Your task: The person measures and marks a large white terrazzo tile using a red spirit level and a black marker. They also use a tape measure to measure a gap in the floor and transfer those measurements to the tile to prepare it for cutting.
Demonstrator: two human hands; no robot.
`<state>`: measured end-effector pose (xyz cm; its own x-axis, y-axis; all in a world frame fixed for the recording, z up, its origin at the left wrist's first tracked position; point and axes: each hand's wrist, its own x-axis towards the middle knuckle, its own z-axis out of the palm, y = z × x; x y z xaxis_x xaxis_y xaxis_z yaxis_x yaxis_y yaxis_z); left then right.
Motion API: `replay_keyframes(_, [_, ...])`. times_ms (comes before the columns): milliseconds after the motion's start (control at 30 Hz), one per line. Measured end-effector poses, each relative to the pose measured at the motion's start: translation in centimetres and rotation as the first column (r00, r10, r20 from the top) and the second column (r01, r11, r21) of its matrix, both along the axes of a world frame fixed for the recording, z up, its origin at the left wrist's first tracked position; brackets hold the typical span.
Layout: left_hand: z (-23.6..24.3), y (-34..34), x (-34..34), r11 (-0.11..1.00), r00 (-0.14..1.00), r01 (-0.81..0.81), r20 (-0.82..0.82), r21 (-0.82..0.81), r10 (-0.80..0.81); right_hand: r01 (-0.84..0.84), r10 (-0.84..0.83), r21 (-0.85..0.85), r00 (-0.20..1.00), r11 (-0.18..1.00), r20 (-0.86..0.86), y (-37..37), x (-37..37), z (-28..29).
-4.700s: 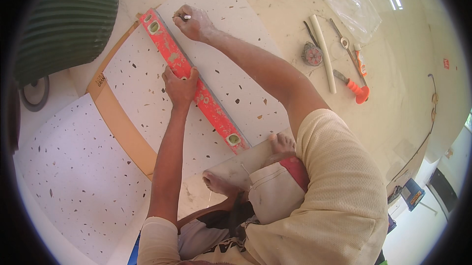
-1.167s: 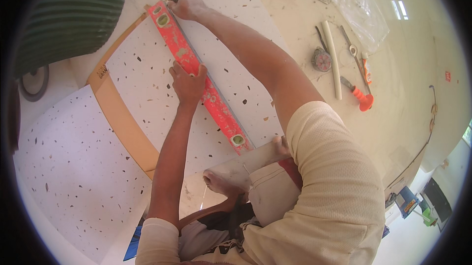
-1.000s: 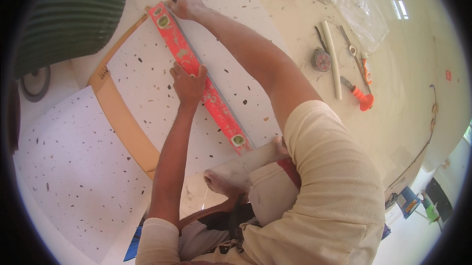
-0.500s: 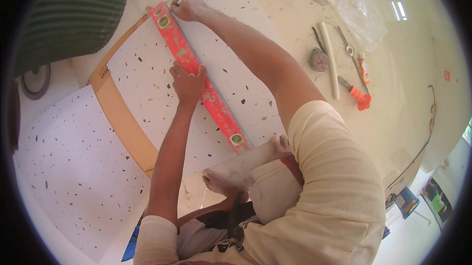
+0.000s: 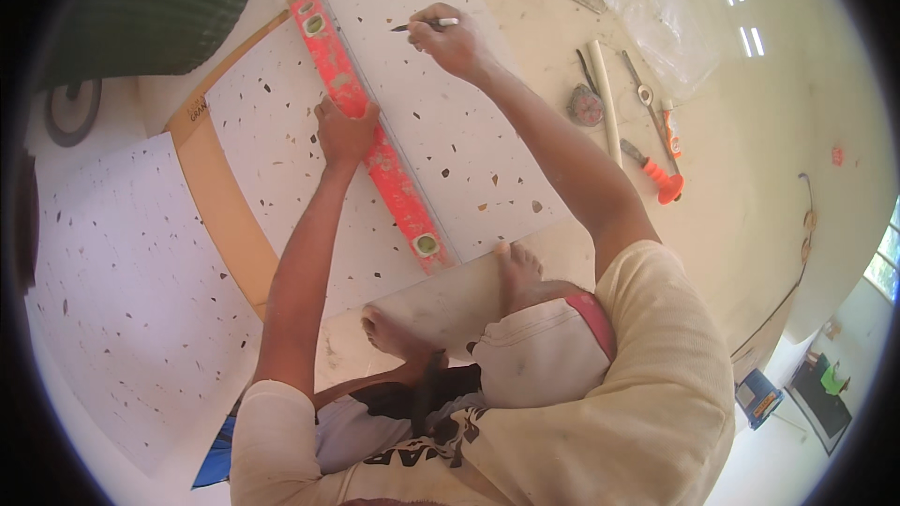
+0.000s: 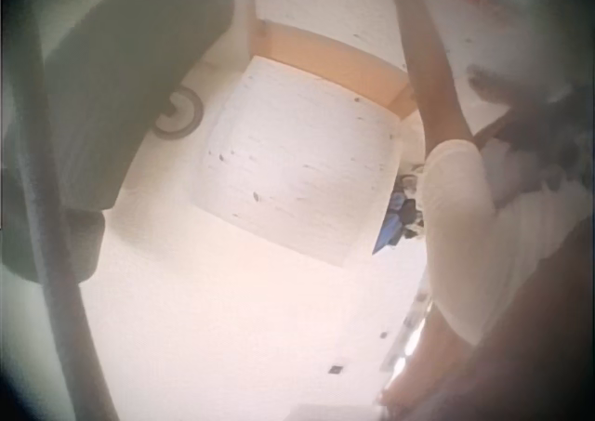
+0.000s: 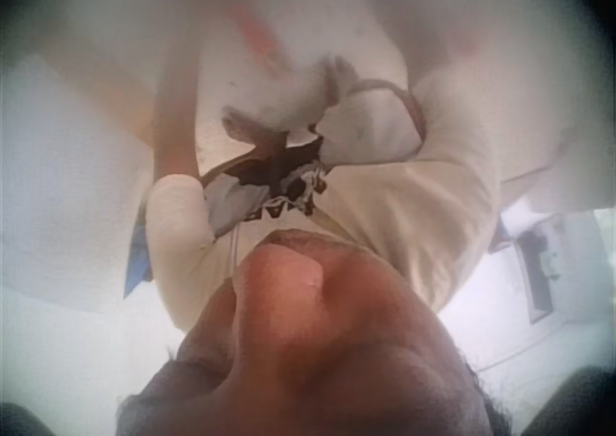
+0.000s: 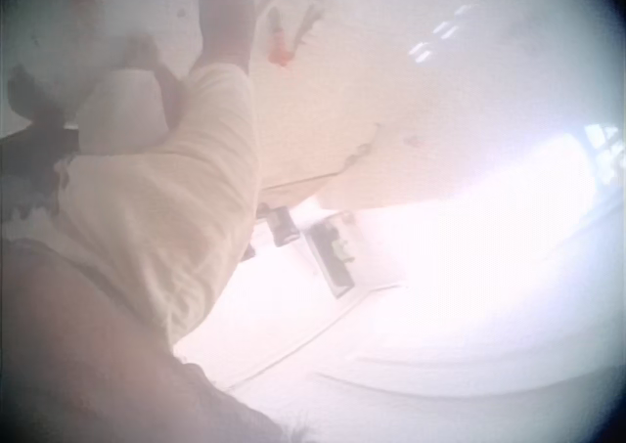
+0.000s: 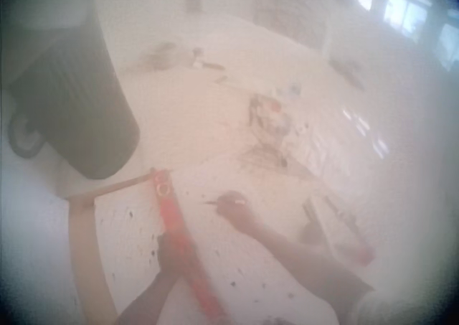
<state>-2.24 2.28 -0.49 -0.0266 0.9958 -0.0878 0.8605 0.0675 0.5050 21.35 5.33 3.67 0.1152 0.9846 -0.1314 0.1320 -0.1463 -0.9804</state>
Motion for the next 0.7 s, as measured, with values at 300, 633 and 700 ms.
replay_keyframes(300, [5.2, 1.5, -10.0, 0.995, 0.998, -0.017, -0.058, 0.094, 0.022, 0.194, -0.194, 0.009, 0.979, 0.981, 0.068, -6.9, 6.0, 1.1])
replay_keyframes(633, [6.6, -3.0, -28.0, 1.0, 0.918, 0.002, -0.397, -0.005, -0.004, 0.114, -0.091, 0.037, 0.516, 0.993, 0.852, -16.3, 13.4, -0.1])
replay_keyframes(700, [4.9, -4.3, -31.8, 0.999, 0.876, -0.044, -0.481, -0.014, 0.032, 0.135, -0.053, -0.011, 0.463, 0.991, 0.885, -17.5, 14.1, -0.4])
